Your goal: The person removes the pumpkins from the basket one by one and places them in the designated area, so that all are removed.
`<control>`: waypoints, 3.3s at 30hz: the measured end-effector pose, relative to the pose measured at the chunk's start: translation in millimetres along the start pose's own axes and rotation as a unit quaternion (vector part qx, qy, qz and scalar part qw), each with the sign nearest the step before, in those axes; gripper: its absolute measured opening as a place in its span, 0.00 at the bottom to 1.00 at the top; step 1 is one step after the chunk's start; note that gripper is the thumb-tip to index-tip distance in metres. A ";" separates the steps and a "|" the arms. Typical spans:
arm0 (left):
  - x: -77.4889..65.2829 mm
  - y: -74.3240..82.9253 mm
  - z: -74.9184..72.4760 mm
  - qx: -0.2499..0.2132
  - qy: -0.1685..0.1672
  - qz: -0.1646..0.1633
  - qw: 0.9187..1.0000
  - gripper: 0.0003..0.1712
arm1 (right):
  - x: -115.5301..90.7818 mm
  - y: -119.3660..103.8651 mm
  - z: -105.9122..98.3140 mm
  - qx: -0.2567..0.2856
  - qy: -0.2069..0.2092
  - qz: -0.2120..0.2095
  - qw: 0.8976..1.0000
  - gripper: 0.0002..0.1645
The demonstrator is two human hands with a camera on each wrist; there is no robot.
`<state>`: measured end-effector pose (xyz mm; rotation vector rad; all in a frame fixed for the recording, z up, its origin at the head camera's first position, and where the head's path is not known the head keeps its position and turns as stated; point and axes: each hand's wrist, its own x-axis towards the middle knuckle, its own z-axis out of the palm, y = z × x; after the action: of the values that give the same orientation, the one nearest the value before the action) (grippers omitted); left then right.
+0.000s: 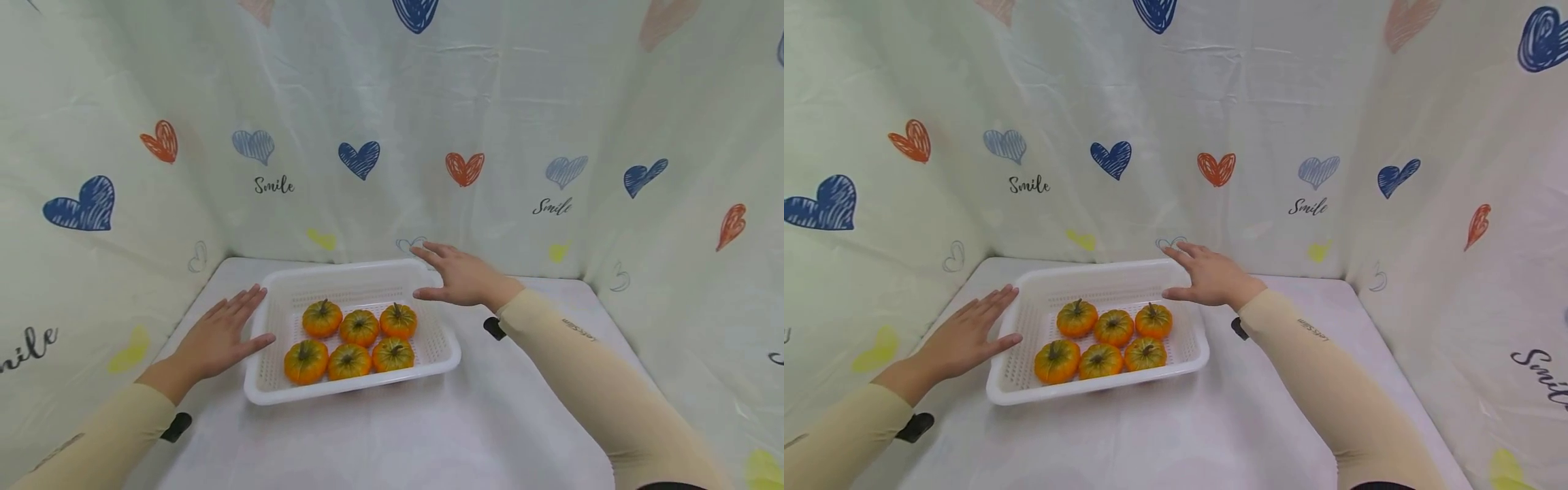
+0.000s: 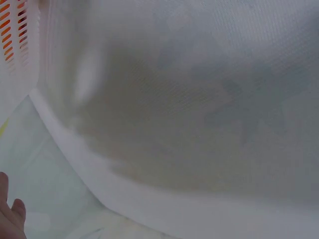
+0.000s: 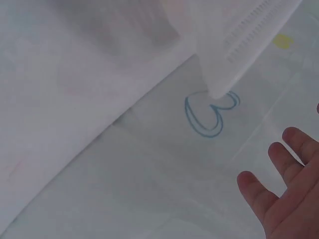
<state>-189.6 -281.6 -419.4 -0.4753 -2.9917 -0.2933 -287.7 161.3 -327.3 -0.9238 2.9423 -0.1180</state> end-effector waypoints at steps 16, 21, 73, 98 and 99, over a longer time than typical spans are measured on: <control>0.1 -3.3 5.2 -0.002 0.023 0.051 0.998 0.53 | 48.3 -51.0 25.9 0.095 -0.106 -0.034 0.989 0.52; 0.5 -4.3 5.6 0.005 0.026 0.059 0.998 0.52 | 58.6 -58.3 33.6 0.164 -0.108 -0.063 0.979 0.50; 1.5 -4.7 11.9 -0.011 0.039 0.058 0.997 0.51 | 72.2 -70.8 93.0 0.139 -0.138 -0.068 0.978 0.46; -0.6 -2.5 10.4 -0.016 0.026 0.052 0.998 0.51 | 73.0 -62.5 85.4 0.173 -0.070 -0.074 0.980 0.47; -0.6 -2.4 9.8 -0.017 0.022 0.051 0.998 0.51 | 73.3 -62.2 84.2 0.174 -0.067 -0.077 0.979 0.48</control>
<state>-190.4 -282.0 -429.5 -0.6149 -2.9113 -0.3430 -306.1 63.7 -407.8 -1.0511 2.6056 -0.5347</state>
